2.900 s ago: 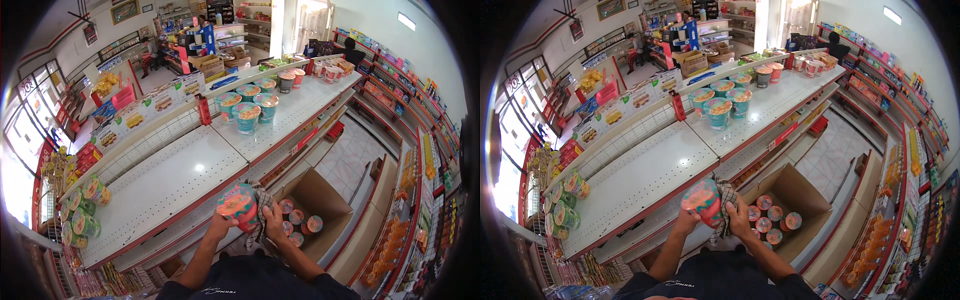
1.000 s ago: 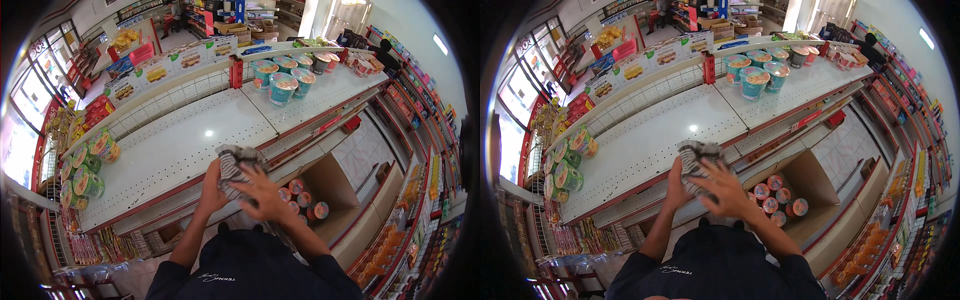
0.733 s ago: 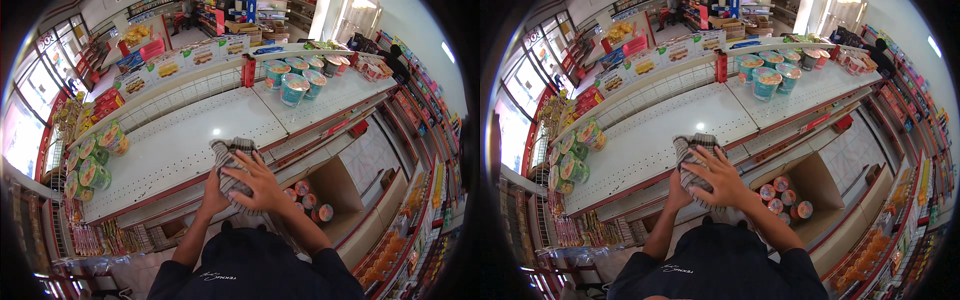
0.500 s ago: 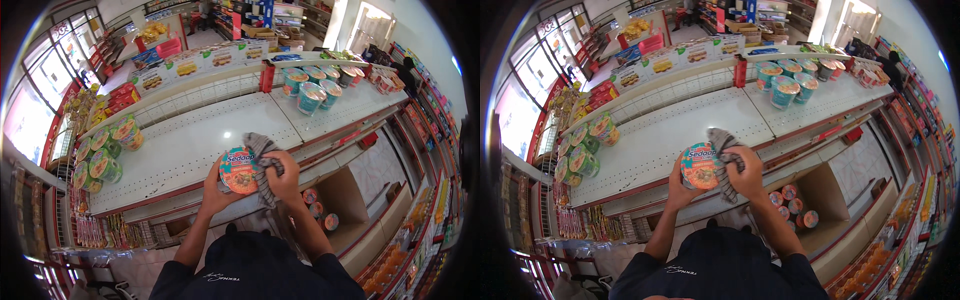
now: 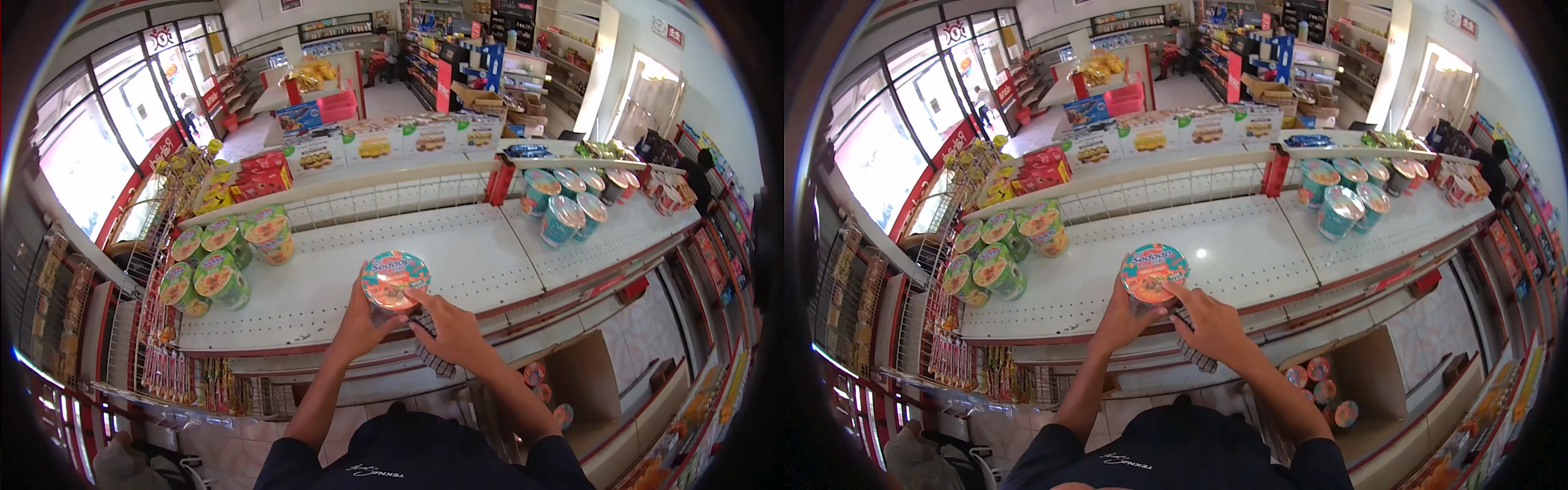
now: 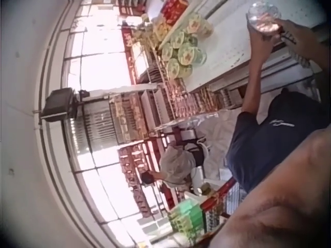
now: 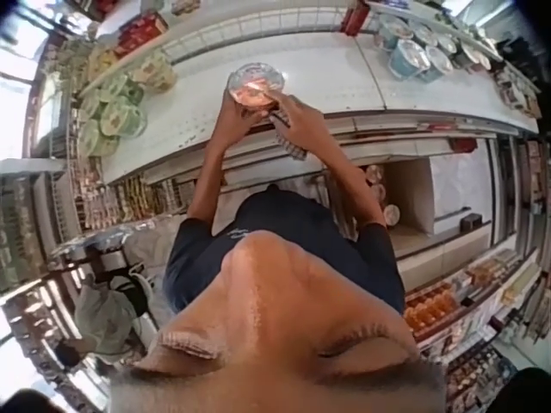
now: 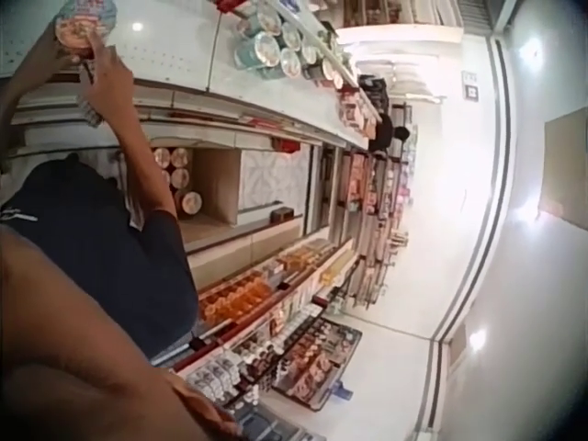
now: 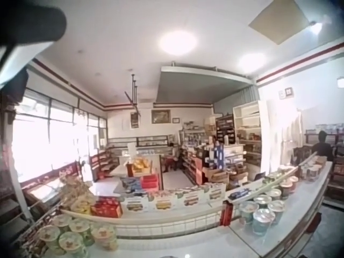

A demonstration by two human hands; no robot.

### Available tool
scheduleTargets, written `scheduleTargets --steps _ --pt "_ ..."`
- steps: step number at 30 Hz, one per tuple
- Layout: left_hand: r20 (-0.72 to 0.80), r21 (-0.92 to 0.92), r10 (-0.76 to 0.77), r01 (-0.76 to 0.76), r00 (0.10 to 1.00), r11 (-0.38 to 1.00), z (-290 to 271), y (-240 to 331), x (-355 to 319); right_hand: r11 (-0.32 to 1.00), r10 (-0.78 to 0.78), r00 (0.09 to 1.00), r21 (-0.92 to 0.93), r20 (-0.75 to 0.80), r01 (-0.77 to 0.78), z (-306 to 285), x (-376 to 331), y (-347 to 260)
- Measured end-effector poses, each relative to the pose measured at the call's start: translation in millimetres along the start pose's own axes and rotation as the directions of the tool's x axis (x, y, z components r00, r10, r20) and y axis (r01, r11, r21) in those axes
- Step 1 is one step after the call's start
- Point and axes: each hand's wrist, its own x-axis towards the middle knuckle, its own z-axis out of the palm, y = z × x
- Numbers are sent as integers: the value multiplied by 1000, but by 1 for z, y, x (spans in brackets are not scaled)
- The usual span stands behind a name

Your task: Removing cup noodles from a cardboard box and placing them onto a grocery store shelf.

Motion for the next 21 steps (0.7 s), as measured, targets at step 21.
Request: scheduleTargets --steps 21 --pt "119 694 63 -128 991 709 -52 -18 -6 989 114 991 103 -64 -107 52 171 45"
